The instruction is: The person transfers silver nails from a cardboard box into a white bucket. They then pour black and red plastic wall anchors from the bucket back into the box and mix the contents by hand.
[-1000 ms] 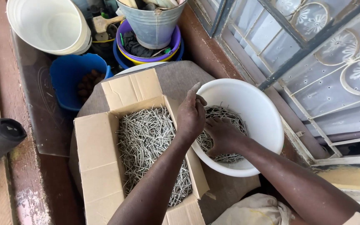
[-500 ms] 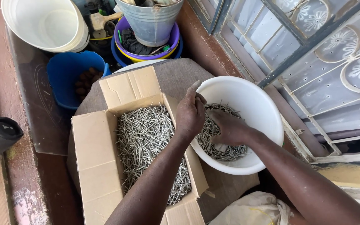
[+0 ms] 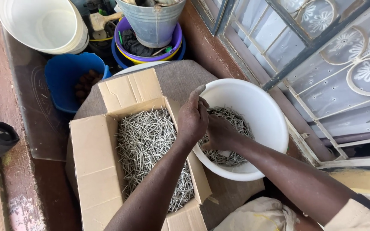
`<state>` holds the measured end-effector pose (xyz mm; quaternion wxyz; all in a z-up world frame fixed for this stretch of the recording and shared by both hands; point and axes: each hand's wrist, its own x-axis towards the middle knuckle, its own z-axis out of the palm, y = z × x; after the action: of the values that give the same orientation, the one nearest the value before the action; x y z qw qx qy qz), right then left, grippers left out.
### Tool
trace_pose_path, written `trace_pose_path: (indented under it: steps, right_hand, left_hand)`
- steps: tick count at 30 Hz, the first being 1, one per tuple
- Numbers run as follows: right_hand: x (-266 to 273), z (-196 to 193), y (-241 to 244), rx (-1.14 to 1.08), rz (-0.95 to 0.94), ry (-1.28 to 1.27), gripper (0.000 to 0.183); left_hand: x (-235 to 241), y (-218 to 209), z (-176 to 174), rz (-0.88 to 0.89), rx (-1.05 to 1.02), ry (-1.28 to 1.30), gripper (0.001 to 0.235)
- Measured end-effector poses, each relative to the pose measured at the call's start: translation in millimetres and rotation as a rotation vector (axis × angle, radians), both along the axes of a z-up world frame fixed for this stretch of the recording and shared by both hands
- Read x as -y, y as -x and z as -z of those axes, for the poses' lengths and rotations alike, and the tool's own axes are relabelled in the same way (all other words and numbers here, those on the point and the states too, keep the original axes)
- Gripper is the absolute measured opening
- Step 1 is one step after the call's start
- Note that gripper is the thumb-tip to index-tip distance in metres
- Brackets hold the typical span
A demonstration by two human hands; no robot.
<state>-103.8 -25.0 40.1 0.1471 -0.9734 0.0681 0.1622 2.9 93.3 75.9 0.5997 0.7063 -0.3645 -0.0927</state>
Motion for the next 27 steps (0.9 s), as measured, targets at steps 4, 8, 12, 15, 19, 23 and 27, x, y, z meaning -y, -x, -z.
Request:
trace_pose_path:
  steps: [4,8,12,15,19,23,27]
  right_hand:
    - [-14.0,-13.2,5.5,-0.059,-0.02,0.078,0.101]
    - [-11.8,10.8,10.1,-0.058,0.04,0.108,0.096]
    - [-14.8,7.8,4.3,-0.072,0.038,0.104,0.088]
    - [-10.5,17.5,11.3,-0.013,0.005,0.088,0.078]
    - [-14.9,11.7,12.4,0.015,-0.053,0.084,0.082]
    - [-4.8,33.0,15.5,0.002,-0.004,0.109,0.097]
    - [1.4,26.5,2.1,-0.074,-0.019,0.111,0.075]
  left_hand:
    - [0.2,-1.2,2.7,-0.014,0.019,-0.011,0.052]
    - [4.5,0.6,5.7,-0.009,0.036,-0.012,0.053]
    - [5.1,-0.4,6.3,-0.007,0.012,-0.015,0.052]
    - [2.9,1.2,1.2,-0.016,0.016,-0.037,0.052]
    - [6.7,-1.5,6.8,-0.022,0.022,-0.056,0.051]
    - [6.8,0.0,3.9,-0.005,0.014,-0.036,0.052]
    - [0.9,1.9,-2.0,-0.011,0.04,-0.008,0.052]
